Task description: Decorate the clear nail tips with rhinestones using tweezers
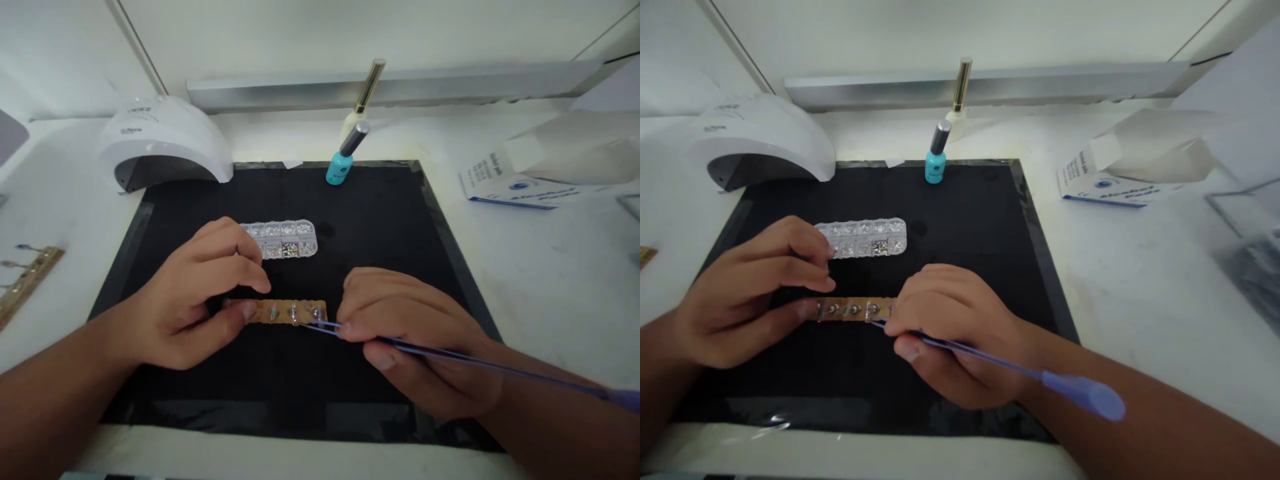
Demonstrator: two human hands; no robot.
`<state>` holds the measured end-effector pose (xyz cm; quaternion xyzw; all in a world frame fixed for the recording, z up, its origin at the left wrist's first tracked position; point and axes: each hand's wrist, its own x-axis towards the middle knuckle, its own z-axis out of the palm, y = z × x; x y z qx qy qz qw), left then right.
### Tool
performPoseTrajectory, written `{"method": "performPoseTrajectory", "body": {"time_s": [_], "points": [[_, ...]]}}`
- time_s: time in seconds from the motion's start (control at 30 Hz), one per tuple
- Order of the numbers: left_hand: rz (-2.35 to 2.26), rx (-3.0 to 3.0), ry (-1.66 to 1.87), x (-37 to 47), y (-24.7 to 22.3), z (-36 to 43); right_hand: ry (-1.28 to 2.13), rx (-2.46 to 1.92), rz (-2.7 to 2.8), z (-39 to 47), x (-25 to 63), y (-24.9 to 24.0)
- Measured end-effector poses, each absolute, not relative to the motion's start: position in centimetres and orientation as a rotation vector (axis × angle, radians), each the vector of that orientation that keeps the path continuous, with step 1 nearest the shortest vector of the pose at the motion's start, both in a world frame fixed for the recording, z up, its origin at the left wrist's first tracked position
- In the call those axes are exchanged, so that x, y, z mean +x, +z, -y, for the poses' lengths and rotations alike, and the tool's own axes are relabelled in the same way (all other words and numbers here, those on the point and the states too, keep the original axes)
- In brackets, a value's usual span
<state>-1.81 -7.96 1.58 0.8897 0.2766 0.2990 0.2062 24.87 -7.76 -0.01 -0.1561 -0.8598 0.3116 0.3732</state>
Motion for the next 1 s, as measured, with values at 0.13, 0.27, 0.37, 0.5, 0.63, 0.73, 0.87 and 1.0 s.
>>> {"method": "performPoseTrajectory", "body": {"time_s": [0.13,0.27,0.37,0.5,0.63,0.73,0.87,1.0], "points": [[-0.731,2.486,0.794,-1.2,1.7,8.0,0.785,-0.393,2.219,7.8,24.9,0.1],[-0.662,2.549,0.646,-0.6,1.6,8.2,0.801,-0.380,2.201,7.8,24.8,0.1],[-0.636,2.578,0.609,-0.7,1.5,8.2,0.866,-0.369,2.062,7.6,24.7,-0.4],[-0.623,2.590,0.608,-0.8,1.3,8.2,1.001,-0.411,1.845,7.2,24.8,-1.3],[-0.626,2.599,0.587,-0.6,1.2,8.3,1.070,-0.488,1.754,7.1,24.8,-1.7],[-0.630,2.609,0.572,-0.5,1.3,8.4,1.063,-0.514,1.756,7.2,24.8,-1.7],[-0.633,2.618,0.564,-0.4,1.4,8.4,1.066,-0.499,1.766,7.2,24.8,-1.7],[-0.629,2.621,0.561,-0.4,1.3,8.4,1.085,-0.501,1.777,7.2,24.8,-1.6]]}}
